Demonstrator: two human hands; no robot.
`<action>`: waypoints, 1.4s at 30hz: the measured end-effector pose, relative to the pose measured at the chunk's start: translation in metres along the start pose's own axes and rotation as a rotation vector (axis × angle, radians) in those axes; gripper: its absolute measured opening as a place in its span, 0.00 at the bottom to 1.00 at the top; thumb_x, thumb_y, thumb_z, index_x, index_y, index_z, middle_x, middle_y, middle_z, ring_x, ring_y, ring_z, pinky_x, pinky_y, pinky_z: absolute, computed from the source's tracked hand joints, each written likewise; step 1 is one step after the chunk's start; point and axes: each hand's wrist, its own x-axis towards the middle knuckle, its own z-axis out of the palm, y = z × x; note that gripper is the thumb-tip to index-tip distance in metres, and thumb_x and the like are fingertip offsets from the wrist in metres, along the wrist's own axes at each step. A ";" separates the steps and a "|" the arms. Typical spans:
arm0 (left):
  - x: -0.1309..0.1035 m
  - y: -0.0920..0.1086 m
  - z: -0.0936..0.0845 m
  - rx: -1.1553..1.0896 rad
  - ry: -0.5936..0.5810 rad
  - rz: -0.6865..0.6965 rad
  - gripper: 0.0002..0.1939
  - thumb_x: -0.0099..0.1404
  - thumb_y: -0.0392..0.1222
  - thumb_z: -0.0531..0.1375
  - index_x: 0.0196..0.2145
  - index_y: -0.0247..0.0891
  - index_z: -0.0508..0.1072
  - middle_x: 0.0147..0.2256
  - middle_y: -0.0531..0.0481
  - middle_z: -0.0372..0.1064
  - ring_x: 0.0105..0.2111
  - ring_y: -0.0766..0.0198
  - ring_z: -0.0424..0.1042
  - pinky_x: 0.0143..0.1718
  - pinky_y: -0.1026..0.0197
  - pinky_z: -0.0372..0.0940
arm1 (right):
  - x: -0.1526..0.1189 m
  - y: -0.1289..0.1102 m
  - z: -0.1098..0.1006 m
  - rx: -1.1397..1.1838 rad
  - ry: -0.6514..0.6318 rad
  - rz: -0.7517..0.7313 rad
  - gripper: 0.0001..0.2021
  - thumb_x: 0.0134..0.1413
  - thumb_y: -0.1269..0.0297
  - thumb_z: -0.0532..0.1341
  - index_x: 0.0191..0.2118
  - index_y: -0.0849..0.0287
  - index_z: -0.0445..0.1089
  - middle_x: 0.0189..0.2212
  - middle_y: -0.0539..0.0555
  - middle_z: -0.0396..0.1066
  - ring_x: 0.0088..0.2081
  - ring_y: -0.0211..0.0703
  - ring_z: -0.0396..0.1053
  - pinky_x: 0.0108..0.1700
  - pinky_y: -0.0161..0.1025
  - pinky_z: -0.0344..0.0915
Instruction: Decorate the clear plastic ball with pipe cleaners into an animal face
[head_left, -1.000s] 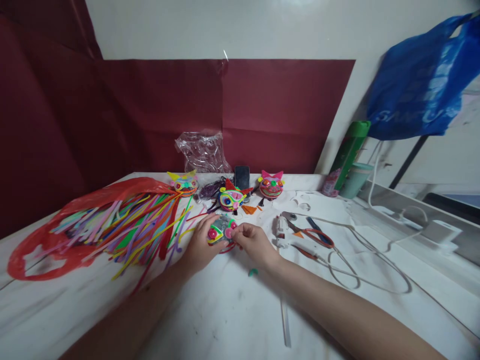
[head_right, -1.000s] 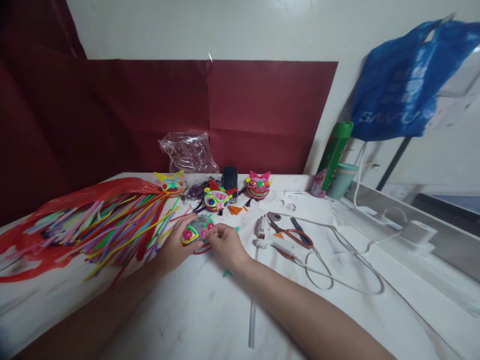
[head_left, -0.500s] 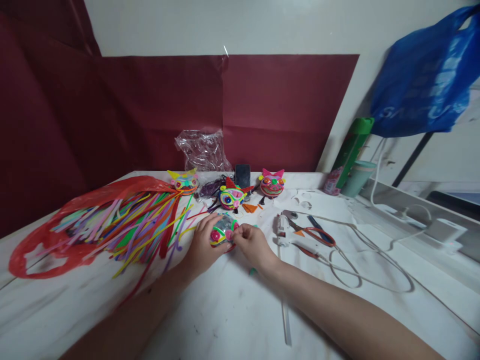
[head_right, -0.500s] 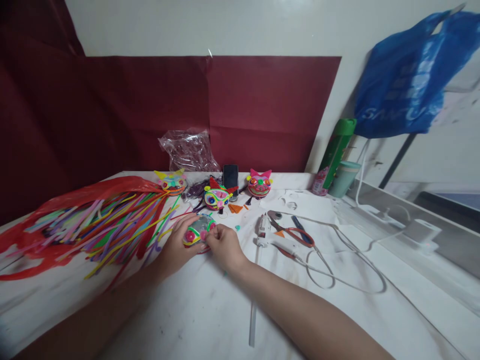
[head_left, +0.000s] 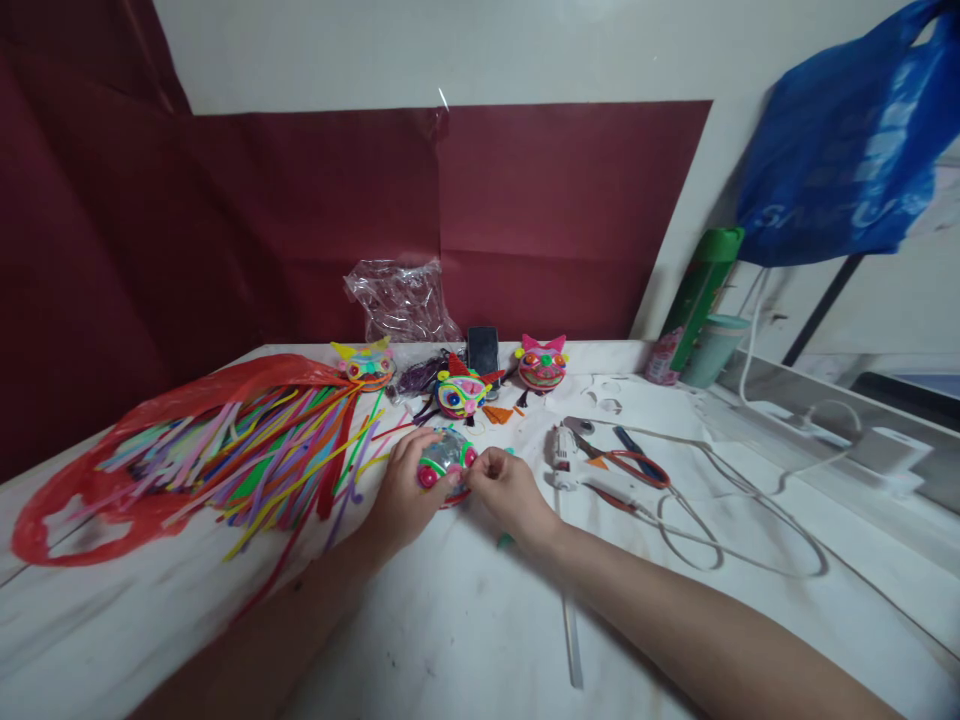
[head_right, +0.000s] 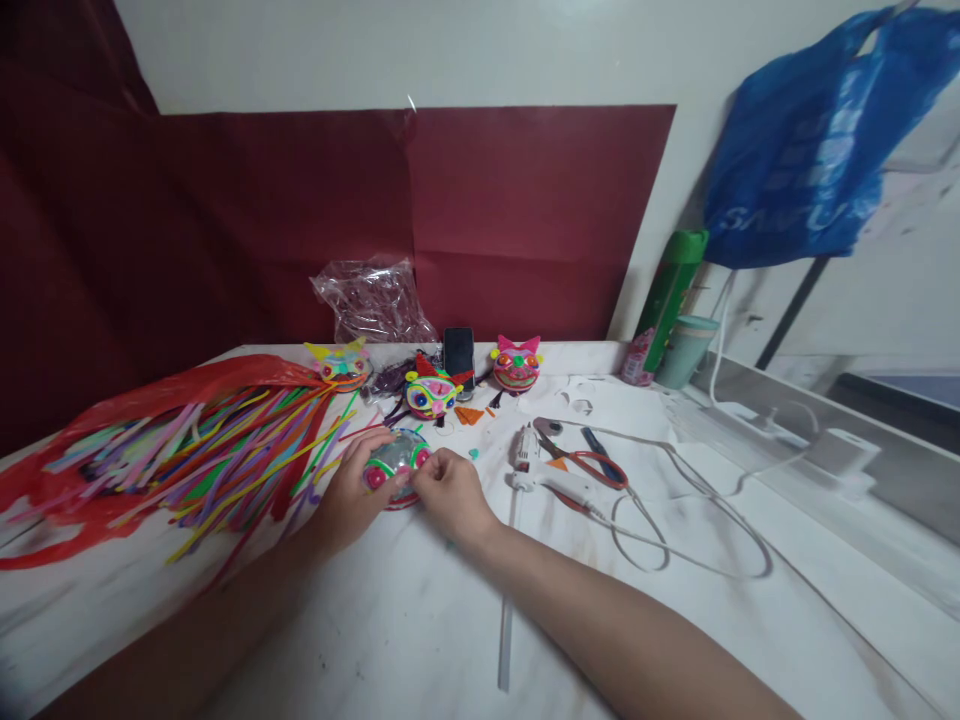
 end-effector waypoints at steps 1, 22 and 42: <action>0.000 0.000 0.000 -0.012 -0.007 -0.012 0.17 0.56 0.39 0.60 0.45 0.39 0.65 0.48 0.41 0.64 0.53 0.52 0.62 0.55 0.46 0.58 | 0.001 -0.001 -0.003 0.018 0.000 0.005 0.05 0.40 0.64 0.57 0.22 0.58 0.61 0.17 0.45 0.59 0.21 0.34 0.54 0.25 0.33 0.52; -0.004 -0.005 -0.001 0.014 -0.056 0.050 0.19 0.59 0.42 0.58 0.49 0.40 0.65 0.52 0.41 0.63 0.55 0.52 0.61 0.56 0.45 0.57 | 0.000 0.003 0.000 0.095 -0.049 -0.030 0.13 0.40 0.58 0.63 0.24 0.56 0.57 0.17 0.42 0.54 0.21 0.34 0.50 0.24 0.32 0.51; -0.007 -0.005 0.002 0.031 -0.012 0.085 0.16 0.60 0.38 0.56 0.47 0.40 0.63 0.51 0.42 0.63 0.54 0.53 0.61 0.55 0.47 0.58 | -0.005 0.007 0.007 0.089 -0.026 -0.035 0.12 0.42 0.59 0.62 0.24 0.56 0.56 0.19 0.42 0.52 0.23 0.35 0.50 0.25 0.34 0.51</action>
